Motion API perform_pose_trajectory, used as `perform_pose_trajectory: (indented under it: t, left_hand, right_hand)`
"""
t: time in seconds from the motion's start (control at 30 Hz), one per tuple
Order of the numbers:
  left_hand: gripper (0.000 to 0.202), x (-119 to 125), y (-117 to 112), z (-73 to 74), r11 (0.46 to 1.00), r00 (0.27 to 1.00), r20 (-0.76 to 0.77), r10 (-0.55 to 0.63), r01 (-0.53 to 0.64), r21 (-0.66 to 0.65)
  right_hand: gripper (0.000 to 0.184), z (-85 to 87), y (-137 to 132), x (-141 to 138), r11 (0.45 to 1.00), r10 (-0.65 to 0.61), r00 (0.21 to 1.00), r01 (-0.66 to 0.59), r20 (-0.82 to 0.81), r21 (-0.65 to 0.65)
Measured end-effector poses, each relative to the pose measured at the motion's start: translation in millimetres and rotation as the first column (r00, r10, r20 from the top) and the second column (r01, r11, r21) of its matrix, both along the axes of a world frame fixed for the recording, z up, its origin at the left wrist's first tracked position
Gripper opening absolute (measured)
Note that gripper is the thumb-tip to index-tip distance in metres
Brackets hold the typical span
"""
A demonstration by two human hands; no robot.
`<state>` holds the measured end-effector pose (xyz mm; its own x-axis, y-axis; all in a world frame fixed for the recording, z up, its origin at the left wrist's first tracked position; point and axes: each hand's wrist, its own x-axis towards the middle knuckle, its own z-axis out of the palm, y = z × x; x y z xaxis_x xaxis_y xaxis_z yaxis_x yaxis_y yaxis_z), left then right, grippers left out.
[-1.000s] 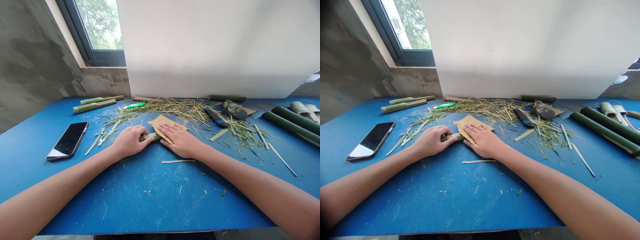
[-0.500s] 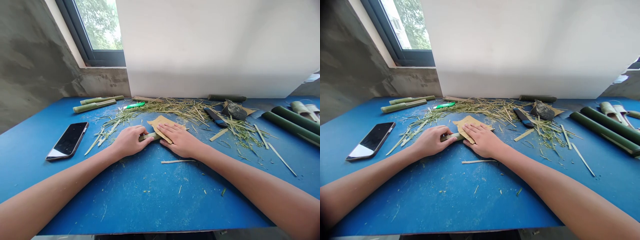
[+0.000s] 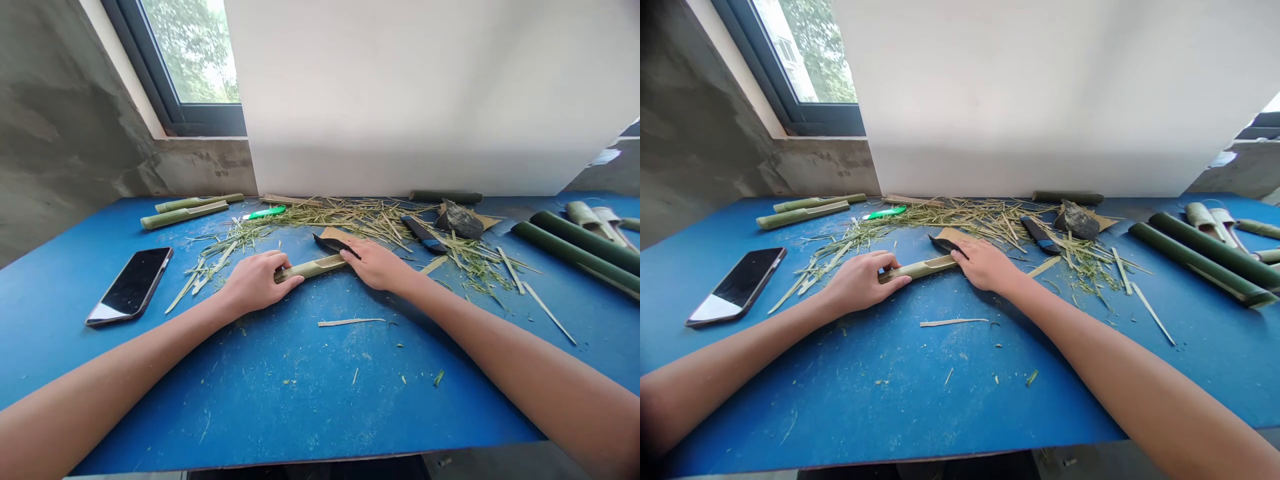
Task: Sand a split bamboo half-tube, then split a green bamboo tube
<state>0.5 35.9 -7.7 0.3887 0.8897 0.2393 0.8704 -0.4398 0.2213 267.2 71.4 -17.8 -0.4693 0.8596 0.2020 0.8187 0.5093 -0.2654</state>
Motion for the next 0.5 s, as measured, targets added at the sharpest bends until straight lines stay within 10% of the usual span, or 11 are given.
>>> perform_pose_trajectory:
  t: [0.5]
  left_hand:
    - [0.042,-1.3,0.2,1.1,1.000,1.000,-0.016,-0.006,0.006,-0.007]
  right_hand:
    - [0.050,10.6,-7.9,3.7,0.987,0.147,0.984,-0.153,0.099,0.055]
